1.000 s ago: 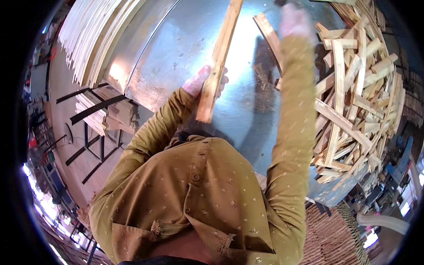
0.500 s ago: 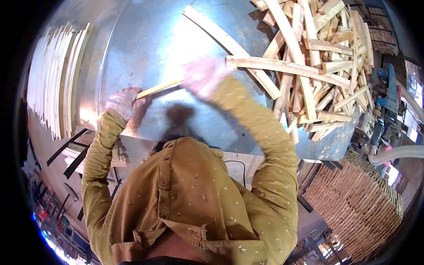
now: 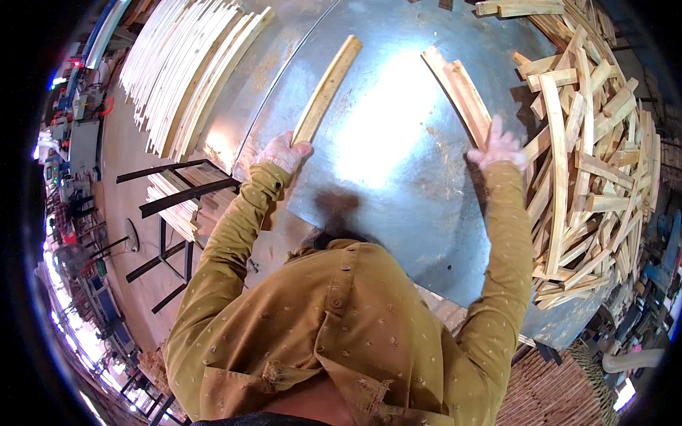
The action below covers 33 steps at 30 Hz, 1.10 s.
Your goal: The person sorts wooden planks on a metal table, picking them up from a disorganized pile and arranging them into neat stacks. The person handles the planks by hand, aligning them and moving them to a separate area on the table.
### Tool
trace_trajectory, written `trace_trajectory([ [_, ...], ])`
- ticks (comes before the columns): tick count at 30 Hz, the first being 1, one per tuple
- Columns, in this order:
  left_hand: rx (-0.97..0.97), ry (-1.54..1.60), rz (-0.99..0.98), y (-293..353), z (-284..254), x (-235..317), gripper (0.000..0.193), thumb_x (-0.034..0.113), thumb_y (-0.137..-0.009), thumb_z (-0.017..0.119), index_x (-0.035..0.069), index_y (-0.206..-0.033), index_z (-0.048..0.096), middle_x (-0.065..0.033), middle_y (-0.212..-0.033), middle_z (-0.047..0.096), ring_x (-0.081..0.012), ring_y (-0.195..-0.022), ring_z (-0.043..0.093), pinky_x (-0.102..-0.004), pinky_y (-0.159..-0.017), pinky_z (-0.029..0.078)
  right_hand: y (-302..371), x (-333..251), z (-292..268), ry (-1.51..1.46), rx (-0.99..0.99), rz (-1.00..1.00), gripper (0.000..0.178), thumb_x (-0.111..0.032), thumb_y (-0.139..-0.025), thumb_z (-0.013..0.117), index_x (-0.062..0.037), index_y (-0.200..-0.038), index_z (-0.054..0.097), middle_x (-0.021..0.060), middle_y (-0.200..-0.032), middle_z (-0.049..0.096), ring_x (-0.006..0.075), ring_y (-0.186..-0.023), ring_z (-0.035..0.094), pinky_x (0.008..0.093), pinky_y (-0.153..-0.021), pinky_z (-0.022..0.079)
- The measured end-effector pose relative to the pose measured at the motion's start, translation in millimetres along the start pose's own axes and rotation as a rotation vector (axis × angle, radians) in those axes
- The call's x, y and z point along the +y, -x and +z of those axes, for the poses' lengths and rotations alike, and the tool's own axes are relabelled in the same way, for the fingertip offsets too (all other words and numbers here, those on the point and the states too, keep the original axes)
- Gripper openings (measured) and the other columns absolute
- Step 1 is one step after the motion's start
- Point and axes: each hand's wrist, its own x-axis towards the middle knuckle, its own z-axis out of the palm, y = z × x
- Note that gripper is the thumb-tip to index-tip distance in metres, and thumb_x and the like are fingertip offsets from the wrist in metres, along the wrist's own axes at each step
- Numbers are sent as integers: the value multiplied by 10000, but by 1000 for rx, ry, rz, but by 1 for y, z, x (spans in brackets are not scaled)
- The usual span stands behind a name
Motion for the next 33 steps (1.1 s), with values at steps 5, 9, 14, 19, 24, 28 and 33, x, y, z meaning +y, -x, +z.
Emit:
trace_trajectory([
  [5, 99, -552, -41, 15, -15, 20, 648, 394, -886, 598, 92, -1427, 409, -221, -1410, 449, -388, -1235, 516, -447, -1003, 444, 4, -11, 20, -617, -114, -56, 956, -426, -832, 678, -89, -1532, 120, 216, -1270, 567, 351, -1150, 585, 406, -947, 483],
  [9, 496, -416, 442, 27, 30, 15, 766, 405, -894, 591, 27, -1481, 277, -237, -1480, 344, -356, -1332, 419, -424, -1065, 389, 12, -27, 28, -1682, -209, -224, 722, -349, -859, 679, 80, -1369, 402, 175, -1185, 633, 283, -1045, 637, 356, -926, 519],
  [14, -392, 710, 420, 56, 105, 89, 560, 411, -964, 539, -31, -1306, 496, -162, -1118, 639, -239, -1042, 623, -336, -881, 510, 53, -81, -10, -2481, -605, 318, 457, -387, -913, 629, 19, -1124, 619, 150, -969, 691, 238, -809, 681, 358, -741, 577],
  [19, -689, 922, 144, 43, 135, 99, 472, 298, -876, 708, 25, -1227, 549, -89, -857, 657, -195, -700, 627, -311, -631, 536, 95, -90, 79, -2562, -562, -197, 430, -359, -934, 585, -14, -1190, 568, 164, -1056, 631, 259, -871, 631, 366, -738, 551],
  [24, -584, 959, 128, 50, 148, 78, 596, 278, -834, 758, 23, -1303, 494, -96, -994, 628, -176, -789, 623, -324, -655, 541, 112, -94, 4, -1841, -133, 301, 437, -336, -980, 534, -28, -1289, 511, 193, -1192, 594, 294, -1073, 595, 377, -833, 551],
  [28, -516, 749, 356, 67, 162, 96, 532, 203, -824, 698, 2, -1275, 499, -86, -964, 634, -179, -793, 612, -318, -661, 520, 102, -70, -17, -1271, -144, -227, 517, -428, -900, 527, -65, -1266, 565, 182, -1246, 590, 334, -1178, 549, 392, -1028, 427],
  [33, -312, 699, 280, 56, 186, 60, 510, 106, -772, 665, -7, -1234, 480, -78, -938, 623, -180, -770, 602, -300, -668, 519, 94, 113, 62, -435, 586, 554, 620, -451, -849, 618, -9, -1272, 518, 216, -1216, 578, 378, -1171, 515, 493, -998, 406],
])
